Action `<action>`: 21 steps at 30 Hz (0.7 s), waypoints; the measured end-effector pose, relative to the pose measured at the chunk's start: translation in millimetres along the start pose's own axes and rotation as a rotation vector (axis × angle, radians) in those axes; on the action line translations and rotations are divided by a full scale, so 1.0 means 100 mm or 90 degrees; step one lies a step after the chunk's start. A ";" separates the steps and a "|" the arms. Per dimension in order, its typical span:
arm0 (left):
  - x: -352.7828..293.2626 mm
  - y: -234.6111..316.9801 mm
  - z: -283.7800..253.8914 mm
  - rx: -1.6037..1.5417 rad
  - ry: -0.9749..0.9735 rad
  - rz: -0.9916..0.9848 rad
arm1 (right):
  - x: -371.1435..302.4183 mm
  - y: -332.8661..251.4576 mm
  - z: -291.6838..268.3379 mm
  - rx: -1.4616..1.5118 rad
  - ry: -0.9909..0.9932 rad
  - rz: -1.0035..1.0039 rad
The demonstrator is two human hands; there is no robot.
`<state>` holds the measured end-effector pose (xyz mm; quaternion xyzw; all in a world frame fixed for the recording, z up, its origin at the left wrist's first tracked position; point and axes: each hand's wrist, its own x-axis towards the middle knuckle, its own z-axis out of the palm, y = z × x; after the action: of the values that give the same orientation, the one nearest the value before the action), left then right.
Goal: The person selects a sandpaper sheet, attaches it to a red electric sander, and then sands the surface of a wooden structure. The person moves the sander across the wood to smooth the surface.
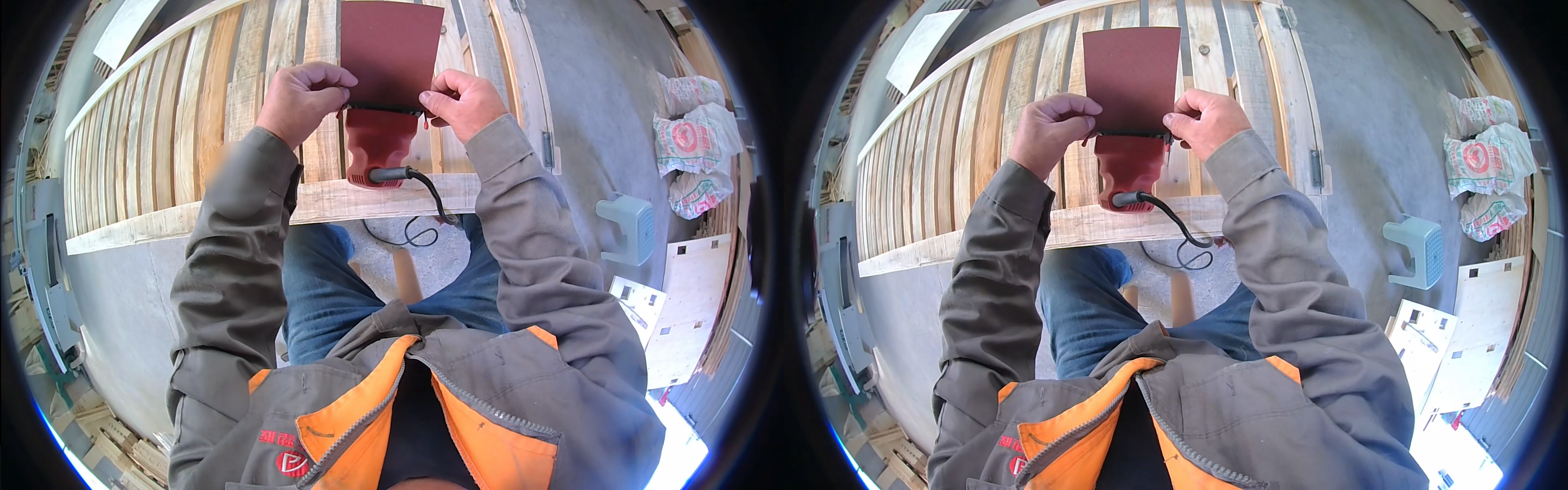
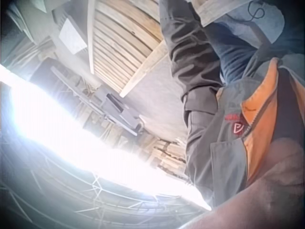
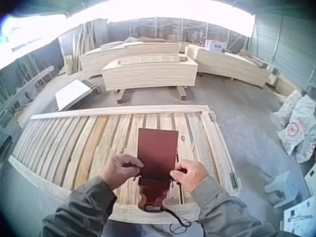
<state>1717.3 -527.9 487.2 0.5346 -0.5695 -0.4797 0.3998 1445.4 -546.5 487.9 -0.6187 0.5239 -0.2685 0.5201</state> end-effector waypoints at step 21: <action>-0.07 -0.11 -0.16 -0.107 -0.148 -0.049 | 0.02 0.03 -0.01 -0.038 -0.002 -0.018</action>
<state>1735.9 -522.9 480.4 0.4615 -0.5490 -0.5994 0.3555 1443.6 -548.3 485.3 -0.6414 0.5223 -0.2591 0.4986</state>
